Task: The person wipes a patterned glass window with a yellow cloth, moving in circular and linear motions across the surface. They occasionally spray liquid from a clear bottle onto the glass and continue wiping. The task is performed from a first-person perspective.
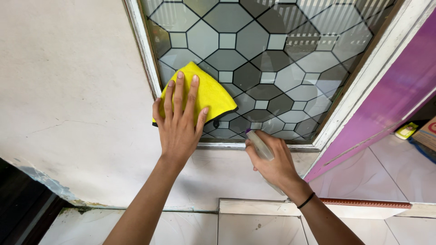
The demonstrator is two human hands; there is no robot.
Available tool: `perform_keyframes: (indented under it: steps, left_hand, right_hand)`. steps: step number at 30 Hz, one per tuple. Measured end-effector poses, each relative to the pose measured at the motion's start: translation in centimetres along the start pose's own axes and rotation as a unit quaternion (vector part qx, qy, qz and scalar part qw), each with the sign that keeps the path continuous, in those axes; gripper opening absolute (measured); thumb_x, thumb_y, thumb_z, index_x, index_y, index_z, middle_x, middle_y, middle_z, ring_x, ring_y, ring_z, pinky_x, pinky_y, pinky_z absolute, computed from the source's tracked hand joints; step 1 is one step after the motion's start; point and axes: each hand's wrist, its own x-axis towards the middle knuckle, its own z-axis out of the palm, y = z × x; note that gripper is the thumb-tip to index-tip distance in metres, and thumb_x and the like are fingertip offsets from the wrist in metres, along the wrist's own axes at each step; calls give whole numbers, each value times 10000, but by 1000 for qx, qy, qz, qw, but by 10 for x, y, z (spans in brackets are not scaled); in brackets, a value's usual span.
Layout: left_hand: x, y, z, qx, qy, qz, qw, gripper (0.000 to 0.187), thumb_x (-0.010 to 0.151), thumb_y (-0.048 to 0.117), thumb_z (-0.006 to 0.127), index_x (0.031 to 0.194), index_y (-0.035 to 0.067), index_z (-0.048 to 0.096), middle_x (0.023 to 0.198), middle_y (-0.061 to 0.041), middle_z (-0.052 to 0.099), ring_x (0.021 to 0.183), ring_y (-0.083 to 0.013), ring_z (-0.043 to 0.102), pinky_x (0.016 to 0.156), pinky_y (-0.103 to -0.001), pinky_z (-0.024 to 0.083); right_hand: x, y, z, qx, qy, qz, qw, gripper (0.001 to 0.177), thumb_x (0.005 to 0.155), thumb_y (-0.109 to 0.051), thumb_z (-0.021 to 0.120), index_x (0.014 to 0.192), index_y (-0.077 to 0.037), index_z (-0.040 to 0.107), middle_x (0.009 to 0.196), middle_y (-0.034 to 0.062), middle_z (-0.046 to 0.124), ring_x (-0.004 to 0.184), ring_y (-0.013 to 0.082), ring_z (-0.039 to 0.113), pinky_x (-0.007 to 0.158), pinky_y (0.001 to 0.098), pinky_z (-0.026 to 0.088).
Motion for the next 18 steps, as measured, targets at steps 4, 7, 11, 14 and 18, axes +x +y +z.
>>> perform_keyframes:
  steps: [4,7,11,14,18]
  left_hand:
    - [10,4,-4,-19,0,-12,1000,677,1086,464,515,1665,212,271,1712,-99,187,1542,-260,218,1196,-504,210]
    - [18,6,-6,-27,7,-13,1000,684,1088,465,519,1668,208,264,1716,-102,175,1552,-262,215,1198,-498,211]
    - [33,11,-8,-30,13,-10,999,697,1076,473,524,1666,211,261,1714,-105,173,1559,-266,198,1201,-500,196]
    - [44,15,-12,-36,17,-3,999,703,1080,479,517,1671,206,253,1716,-109,170,1564,-275,182,1217,-505,183]
    - [57,22,-16,-29,24,8,999,690,1093,486,497,1672,206,245,1715,-111,168,1569,-278,171,1221,-511,167]
  right_hand:
    - [10,-1,-18,40,48,-16,998,168,908,-180,611,949,-35,685,723,46,714,449,142,655,440,325,543]
    - [20,-13,-35,73,59,-61,994,160,933,-165,605,952,-24,677,717,57,674,450,139,632,429,309,545]
    - [31,-44,-62,79,75,-129,986,205,983,-165,613,875,8,627,662,70,607,453,131,617,431,291,513]
    - [41,-72,-73,121,87,-199,969,173,985,-144,616,901,7,613,704,45,604,496,106,603,447,270,514]
    - [57,-104,-92,143,107,-245,953,191,1037,-148,621,934,13,598,723,38,584,516,94,583,464,262,514]
